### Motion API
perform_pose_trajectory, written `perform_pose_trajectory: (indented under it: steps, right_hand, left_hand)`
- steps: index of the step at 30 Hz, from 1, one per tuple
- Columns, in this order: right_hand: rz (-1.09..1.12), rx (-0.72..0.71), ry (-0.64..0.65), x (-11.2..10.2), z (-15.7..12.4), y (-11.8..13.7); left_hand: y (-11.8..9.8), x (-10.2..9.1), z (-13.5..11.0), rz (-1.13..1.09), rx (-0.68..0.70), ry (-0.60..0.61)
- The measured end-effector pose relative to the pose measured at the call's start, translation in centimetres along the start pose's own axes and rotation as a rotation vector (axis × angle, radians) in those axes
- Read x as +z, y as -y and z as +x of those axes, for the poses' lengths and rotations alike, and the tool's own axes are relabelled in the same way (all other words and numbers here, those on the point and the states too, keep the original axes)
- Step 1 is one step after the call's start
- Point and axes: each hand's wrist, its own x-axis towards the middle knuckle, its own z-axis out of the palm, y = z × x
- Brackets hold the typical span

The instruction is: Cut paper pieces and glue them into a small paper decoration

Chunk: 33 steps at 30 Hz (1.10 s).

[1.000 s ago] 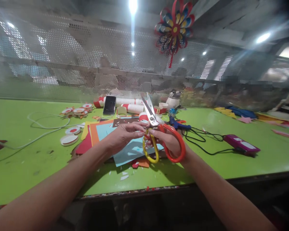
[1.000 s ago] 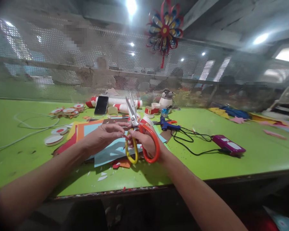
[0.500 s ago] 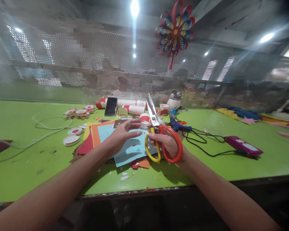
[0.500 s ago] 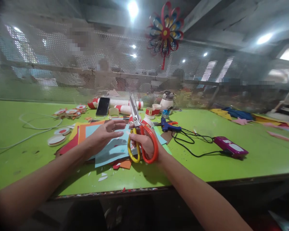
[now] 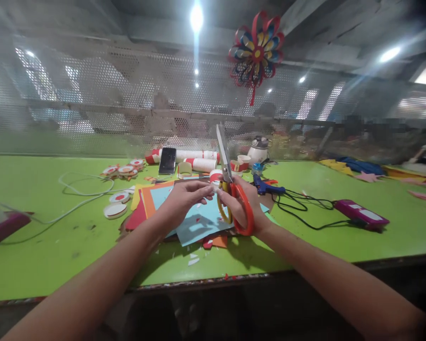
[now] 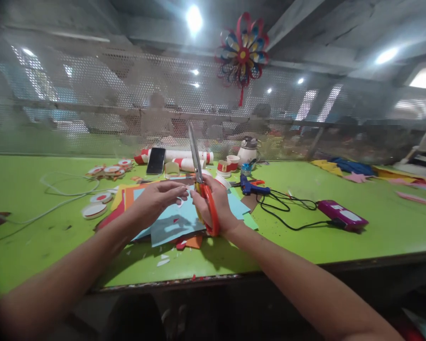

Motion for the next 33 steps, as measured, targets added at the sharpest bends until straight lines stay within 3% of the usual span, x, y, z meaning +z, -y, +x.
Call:
perform_pose_trajectory:
  steps: [5, 13, 28, 33]
  right_hand:
    - [-0.059, -0.144, -0.050, 2.1, 1.7, 1.2]
    - [-0.026, -0.129, -0.113, 4.3, 2.3, 1.3]
    - [0.079, -0.062, -0.069, 4.7, 2.0, 0.4]
    - [0.151, 0.027, -0.017, 4.6, 1.5, 0.7]
  left_hand:
    - [-0.4, -0.6, -0.1, -0.223, 0.017, -0.072]
    - [-0.5, -1.1, 0.0, -0.440, -0.017, -0.167]
    - [-0.6, -1.0, 0.0, -0.272, 0.031, -0.185]
    - [-0.6, -2.2, 0.5, -0.278, 0.025, -0.252]
